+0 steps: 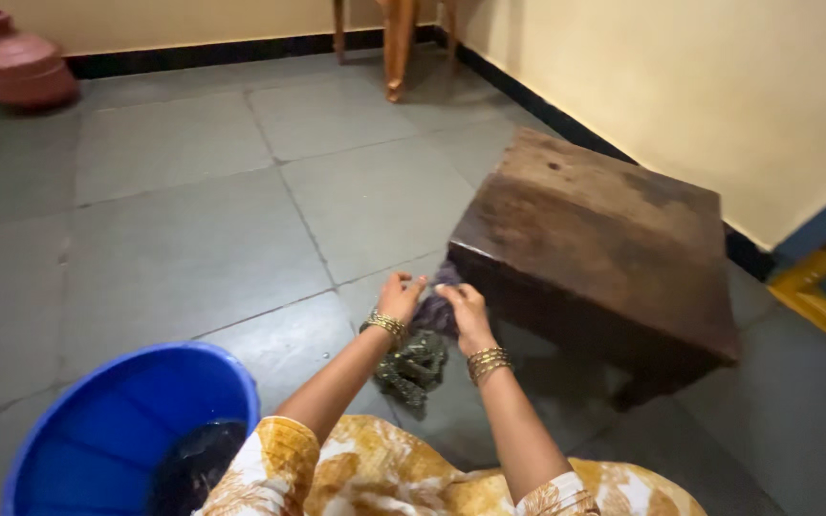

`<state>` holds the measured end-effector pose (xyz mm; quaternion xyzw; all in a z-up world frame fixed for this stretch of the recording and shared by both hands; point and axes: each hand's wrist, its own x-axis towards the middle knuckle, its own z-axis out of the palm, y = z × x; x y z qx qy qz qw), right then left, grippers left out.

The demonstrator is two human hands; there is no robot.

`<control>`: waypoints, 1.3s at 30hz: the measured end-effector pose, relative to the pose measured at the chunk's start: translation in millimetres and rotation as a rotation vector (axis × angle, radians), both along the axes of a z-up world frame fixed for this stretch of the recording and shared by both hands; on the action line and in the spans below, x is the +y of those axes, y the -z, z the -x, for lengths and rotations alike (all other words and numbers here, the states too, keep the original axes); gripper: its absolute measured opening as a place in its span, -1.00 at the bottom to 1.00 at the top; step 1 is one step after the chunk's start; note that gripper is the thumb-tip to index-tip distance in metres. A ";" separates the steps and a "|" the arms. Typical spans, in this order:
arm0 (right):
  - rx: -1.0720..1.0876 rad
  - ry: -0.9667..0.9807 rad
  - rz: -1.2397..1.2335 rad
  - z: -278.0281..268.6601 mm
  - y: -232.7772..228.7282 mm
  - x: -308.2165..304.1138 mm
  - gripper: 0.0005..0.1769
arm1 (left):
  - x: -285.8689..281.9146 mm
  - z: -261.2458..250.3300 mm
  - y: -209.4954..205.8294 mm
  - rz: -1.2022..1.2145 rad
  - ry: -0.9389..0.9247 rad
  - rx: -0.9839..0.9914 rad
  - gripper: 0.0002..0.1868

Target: The person wipes a small wooden stool with a dark cloth, repeatedly dipping the cloth into a blue bucket of water to wet it. The person cleans the top surface and edges of the stool, then moves the stool to a different spot on the floor and continues wiping.

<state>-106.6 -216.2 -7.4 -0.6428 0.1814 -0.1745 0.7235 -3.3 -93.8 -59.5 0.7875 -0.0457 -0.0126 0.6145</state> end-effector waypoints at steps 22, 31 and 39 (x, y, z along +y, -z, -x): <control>0.065 0.589 1.543 109.7 17.5 -156.4 -0.18 | -235.5 84.0 -76.5 -0.637 0.388 -0.663 -0.49; 0.348 0.741 1.631 153.2 81.1 -210.2 -0.28 | -210.6 88.1 -103.8 -0.736 0.531 -0.670 -0.22; 0.242 0.952 1.236 167.2 104.7 -213.0 -0.02 | -207.5 91.6 -114.8 -0.800 0.555 -0.647 -0.07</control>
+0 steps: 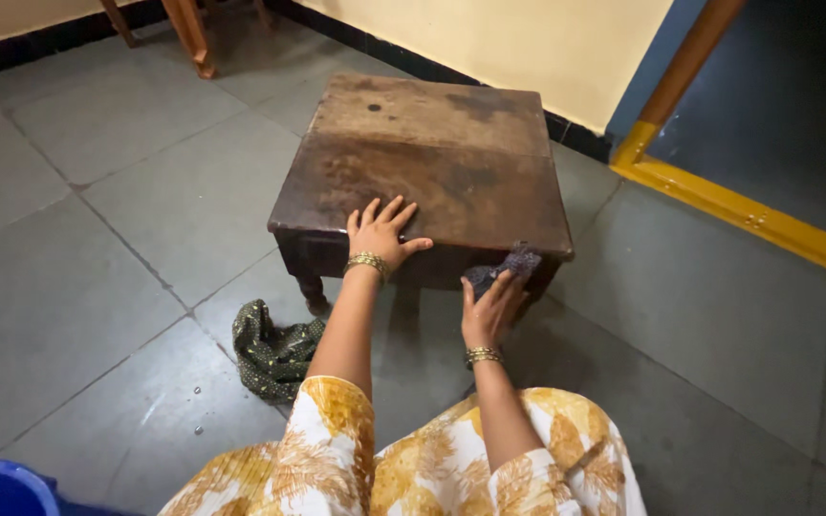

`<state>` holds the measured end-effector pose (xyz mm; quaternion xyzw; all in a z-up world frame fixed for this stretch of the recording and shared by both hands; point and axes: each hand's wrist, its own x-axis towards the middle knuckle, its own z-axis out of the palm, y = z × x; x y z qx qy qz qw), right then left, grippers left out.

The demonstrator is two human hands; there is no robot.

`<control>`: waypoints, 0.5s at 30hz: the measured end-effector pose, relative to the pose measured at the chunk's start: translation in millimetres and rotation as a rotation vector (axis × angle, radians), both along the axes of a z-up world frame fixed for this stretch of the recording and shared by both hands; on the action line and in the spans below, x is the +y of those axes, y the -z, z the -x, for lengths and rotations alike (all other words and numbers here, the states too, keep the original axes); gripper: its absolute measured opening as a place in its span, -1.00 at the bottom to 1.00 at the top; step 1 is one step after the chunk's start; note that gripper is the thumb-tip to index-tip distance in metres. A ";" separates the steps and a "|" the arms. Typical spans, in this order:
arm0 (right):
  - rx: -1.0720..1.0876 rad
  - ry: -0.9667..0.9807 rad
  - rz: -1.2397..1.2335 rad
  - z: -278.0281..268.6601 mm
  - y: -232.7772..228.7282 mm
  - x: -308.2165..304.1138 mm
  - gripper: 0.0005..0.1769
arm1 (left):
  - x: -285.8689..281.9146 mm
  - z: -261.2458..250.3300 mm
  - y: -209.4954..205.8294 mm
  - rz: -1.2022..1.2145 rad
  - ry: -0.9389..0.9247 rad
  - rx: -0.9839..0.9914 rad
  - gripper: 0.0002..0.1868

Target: The person wipes a small wooden stool with a dark cloth, repeatedly dipping the cloth into a blue bucket of water to wet it. The person cleans the top surface and edges of the stool, then moves the stool to a different spot on the floor and continues wiping.

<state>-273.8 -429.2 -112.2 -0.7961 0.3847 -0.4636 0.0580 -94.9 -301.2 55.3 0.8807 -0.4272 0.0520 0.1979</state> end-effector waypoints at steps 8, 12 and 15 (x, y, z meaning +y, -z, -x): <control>0.075 -0.081 -0.026 9.1 -3.6 -6.3 -0.04 | 0.3 -0.1 -3.3 0.036 0.012 -0.014 -0.09; -0.042 0.025 -0.282 32.2 12.0 -20.1 -0.15 | 1.5 0.0 16.1 0.219 -0.015 -0.092 -0.36; -0.693 -0.049 -0.531 35.8 31.0 -59.2 -0.11 | -12.3 -2.2 23.1 0.398 -0.112 -0.225 -0.60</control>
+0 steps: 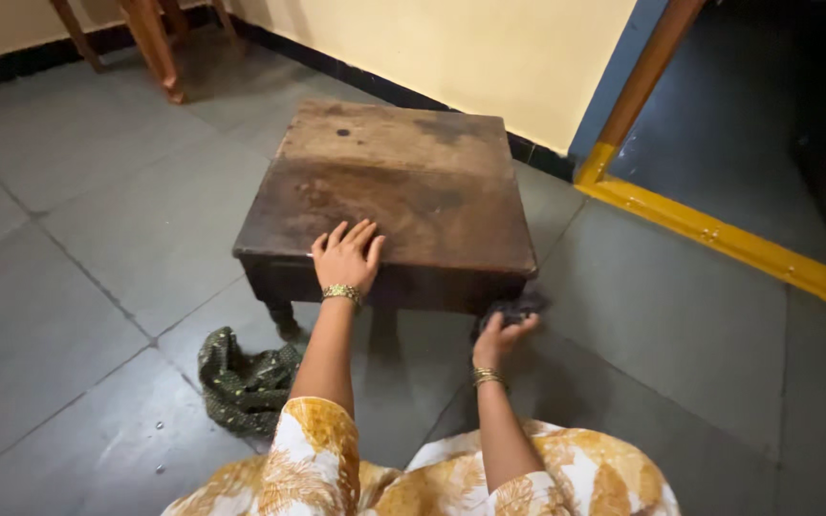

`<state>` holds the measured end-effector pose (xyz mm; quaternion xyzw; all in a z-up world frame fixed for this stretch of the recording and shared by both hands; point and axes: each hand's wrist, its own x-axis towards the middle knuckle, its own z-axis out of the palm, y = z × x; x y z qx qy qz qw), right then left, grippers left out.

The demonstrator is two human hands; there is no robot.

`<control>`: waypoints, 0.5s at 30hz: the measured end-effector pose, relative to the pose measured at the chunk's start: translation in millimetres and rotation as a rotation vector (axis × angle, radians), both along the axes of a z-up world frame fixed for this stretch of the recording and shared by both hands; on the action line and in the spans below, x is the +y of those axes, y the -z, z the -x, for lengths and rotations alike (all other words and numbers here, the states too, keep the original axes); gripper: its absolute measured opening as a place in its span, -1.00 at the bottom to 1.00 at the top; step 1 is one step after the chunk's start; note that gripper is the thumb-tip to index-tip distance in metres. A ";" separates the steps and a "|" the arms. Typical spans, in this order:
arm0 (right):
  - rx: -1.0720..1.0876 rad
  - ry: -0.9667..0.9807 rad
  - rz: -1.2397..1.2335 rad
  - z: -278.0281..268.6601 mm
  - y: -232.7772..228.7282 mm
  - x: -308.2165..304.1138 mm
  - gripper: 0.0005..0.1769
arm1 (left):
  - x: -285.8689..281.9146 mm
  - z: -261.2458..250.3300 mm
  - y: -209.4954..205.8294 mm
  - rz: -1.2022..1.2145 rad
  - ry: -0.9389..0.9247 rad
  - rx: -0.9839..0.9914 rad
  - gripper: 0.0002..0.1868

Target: The person wipes a small wooden stool with a dark cloth, repeatedly dipping the cloth into a blue bucket of water to wet it. The person cleans the top surface and edges of the stool, then moves the stool to a different spot on the floor and continues wiping.

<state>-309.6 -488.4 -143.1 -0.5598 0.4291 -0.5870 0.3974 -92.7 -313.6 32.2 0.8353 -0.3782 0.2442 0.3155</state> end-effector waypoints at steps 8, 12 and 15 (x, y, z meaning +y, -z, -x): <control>-0.647 -0.333 -0.361 11.3 12.6 -72.1 -0.62 | 0.5 -6.5 8.6 0.134 -0.009 -0.222 -0.65; -0.525 -0.311 -0.292 6.2 15.3 -70.8 -0.66 | 8.5 -18.7 8.0 0.123 0.010 -0.269 -0.64; -0.366 -0.275 -0.216 7.4 26.5 -60.6 -0.67 | 25.7 -38.0 9.6 0.072 0.034 -0.276 -0.63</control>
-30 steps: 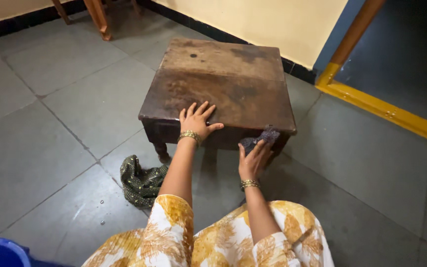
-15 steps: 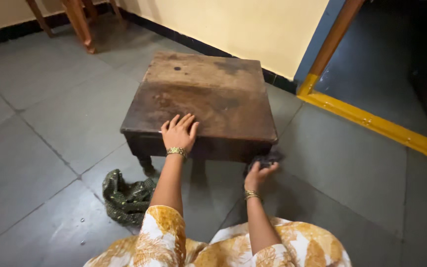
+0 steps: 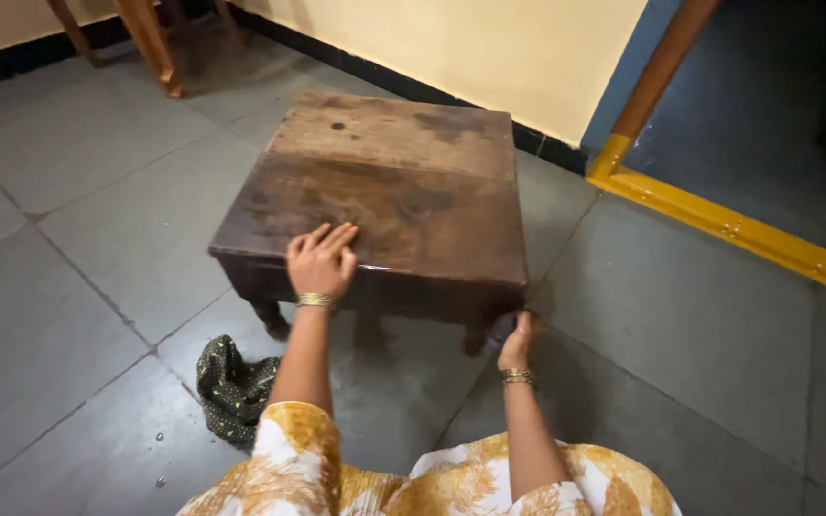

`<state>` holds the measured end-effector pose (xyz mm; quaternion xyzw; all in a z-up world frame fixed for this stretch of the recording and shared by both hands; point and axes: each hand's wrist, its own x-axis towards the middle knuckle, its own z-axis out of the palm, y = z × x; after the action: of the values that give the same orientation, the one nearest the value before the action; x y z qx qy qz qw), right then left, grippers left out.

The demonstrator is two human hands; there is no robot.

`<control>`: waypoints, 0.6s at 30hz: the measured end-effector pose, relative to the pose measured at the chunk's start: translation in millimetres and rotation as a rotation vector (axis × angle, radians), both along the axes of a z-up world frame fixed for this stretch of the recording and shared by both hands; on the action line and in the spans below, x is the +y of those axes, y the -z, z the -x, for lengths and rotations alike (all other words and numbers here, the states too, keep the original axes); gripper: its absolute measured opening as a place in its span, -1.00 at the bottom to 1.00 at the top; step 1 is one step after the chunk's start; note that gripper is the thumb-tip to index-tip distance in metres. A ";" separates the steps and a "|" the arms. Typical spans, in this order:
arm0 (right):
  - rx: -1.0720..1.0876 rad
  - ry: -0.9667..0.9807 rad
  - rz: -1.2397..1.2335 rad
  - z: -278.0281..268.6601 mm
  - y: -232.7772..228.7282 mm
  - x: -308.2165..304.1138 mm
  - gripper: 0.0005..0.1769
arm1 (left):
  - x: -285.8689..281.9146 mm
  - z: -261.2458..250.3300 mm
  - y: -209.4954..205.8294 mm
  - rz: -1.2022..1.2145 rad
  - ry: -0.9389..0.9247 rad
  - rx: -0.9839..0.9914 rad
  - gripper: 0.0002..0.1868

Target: The person wipes a small wooden stool with a dark cloth, repeatedly dipping the cloth into a blue bucket of water to wet it. The person cleans the top surface and edges of the stool, then moves the stool to a different spot on the floor and continues wiping.

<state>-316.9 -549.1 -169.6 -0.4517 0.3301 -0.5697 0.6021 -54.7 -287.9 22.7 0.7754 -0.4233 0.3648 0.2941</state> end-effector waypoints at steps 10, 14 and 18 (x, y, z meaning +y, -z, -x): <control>-0.052 -0.081 -0.195 -32.3 37.8 45.1 -0.77 | 24.4 -65.6 -7.4 -0.118 -0.264 0.420 -0.59; -0.033 -0.172 -0.252 -53.5 49.2 59.8 -0.65 | -24.5 -38.8 -16.0 -0.036 -0.426 0.373 -0.68; 0.466 -0.149 0.048 -59.8 67.1 56.2 -0.64 | -30.6 -27.6 -25.9 -0.089 -0.493 0.299 -0.58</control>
<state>-257.1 -492.8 -236.7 -0.6080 0.4122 -0.4117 0.5394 -27.1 -318.5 48.6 0.9122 -0.1895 0.2879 0.2215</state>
